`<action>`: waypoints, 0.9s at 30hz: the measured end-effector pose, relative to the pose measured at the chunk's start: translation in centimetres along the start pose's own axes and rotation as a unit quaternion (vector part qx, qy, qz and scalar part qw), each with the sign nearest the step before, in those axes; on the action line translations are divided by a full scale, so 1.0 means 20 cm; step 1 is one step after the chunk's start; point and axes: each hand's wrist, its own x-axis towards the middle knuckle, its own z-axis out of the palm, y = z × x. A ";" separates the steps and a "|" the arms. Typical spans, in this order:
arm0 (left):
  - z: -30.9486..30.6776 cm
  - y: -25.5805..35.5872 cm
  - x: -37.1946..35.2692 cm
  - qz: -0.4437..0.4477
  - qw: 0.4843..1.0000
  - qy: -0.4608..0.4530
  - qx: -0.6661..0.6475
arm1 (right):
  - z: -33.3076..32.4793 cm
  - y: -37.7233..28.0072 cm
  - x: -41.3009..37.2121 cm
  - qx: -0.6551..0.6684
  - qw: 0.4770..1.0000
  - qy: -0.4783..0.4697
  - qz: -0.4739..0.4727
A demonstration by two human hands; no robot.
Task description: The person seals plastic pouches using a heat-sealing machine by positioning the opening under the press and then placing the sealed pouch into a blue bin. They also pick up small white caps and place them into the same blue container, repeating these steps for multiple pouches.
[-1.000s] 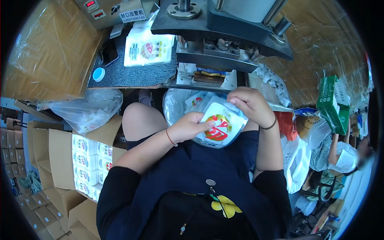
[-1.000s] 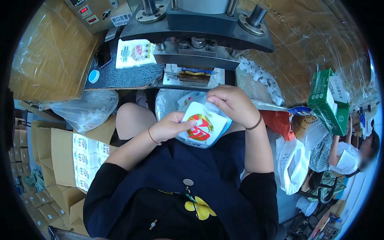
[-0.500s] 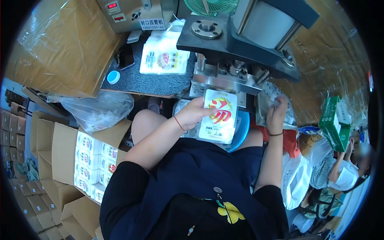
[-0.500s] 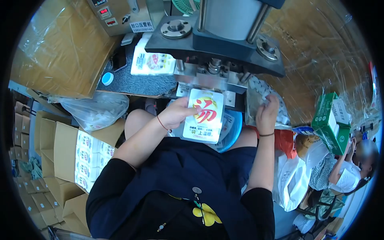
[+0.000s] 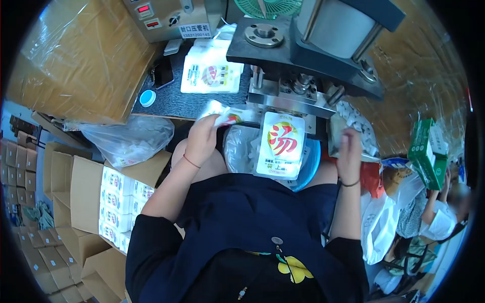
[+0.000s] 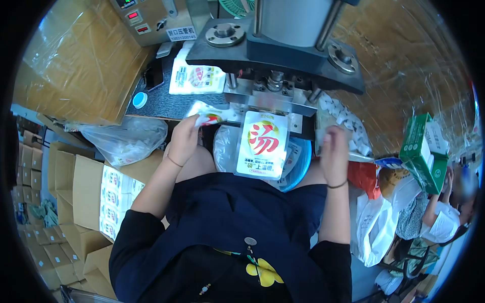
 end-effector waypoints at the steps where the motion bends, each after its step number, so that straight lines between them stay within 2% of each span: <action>1: 0.05 0.00 -0.02 -0.053 0.983 -0.016 -0.175 | 0.05 -0.08 0.00 0.021 0.998 -0.059 -0.023; 2: 0.09 0.01 -0.04 -0.106 0.933 -0.031 -0.344 | 0.09 -0.15 0.02 0.017 0.989 -0.119 -0.088; 3: 0.04 0.17 -0.05 -0.046 0.961 -0.056 -0.267 | 0.13 -0.20 0.03 0.044 0.975 -0.162 -0.149; 4: 0.07 0.23 -0.06 -0.048 0.966 -0.081 -0.241 | 0.13 -0.30 0.06 0.078 0.970 -0.188 -0.133; 7: 0.16 0.36 -0.07 -0.055 0.968 -0.146 -0.196 | 0.20 -0.39 0.09 0.255 0.958 -0.129 0.034; 8: 0.19 0.40 -0.08 -0.057 0.967 -0.166 -0.185 | 0.21 -0.42 0.11 0.255 0.959 -0.120 0.024; 9: 0.22 0.42 -0.08 -0.071 0.952 -0.187 -0.233 | 0.21 -0.41 0.13 0.222 0.966 -0.131 -0.008; 11: 0.29 0.43 -0.11 -0.097 0.912 -0.229 -0.325 | 0.21 -0.39 0.14 0.155 0.974 -0.152 -0.073; 12: 0.35 0.44 -0.14 -0.119 0.869 -0.226 -0.424 | 0.16 -0.36 0.17 0.086 0.973 -0.173 -0.123; 13: 0.36 0.45 -0.14 -0.145 0.830 -0.291 -0.453 | 0.14 -0.34 0.18 0.094 0.966 -0.203 -0.129; 16: 0.41 0.50 -0.17 -0.203 0.731 -0.364 -0.540 | 0.09 -0.28 0.17 0.139 0.934 -0.306 -0.122; 19: 0.43 0.50 -0.16 -0.208 0.712 -0.363 -0.563 | 0.02 -0.18 0.20 -0.082 0.970 -0.155 -0.168; 21: 0.42 0.46 -0.08 -0.238 0.726 -0.315 -0.563 | -0.03 0.07 0.21 -0.309 0.944 -0.088 -0.079; 24: 0.36 0.44 0.08 -0.243 0.734 -0.269 -0.574 | -0.06 0.18 0.22 -0.406 0.896 -0.167 0.061; 27: 0.38 0.37 0.14 -0.274 0.727 -0.275 -0.566 | 0.01 0.29 0.23 -0.249 0.963 -0.104 0.020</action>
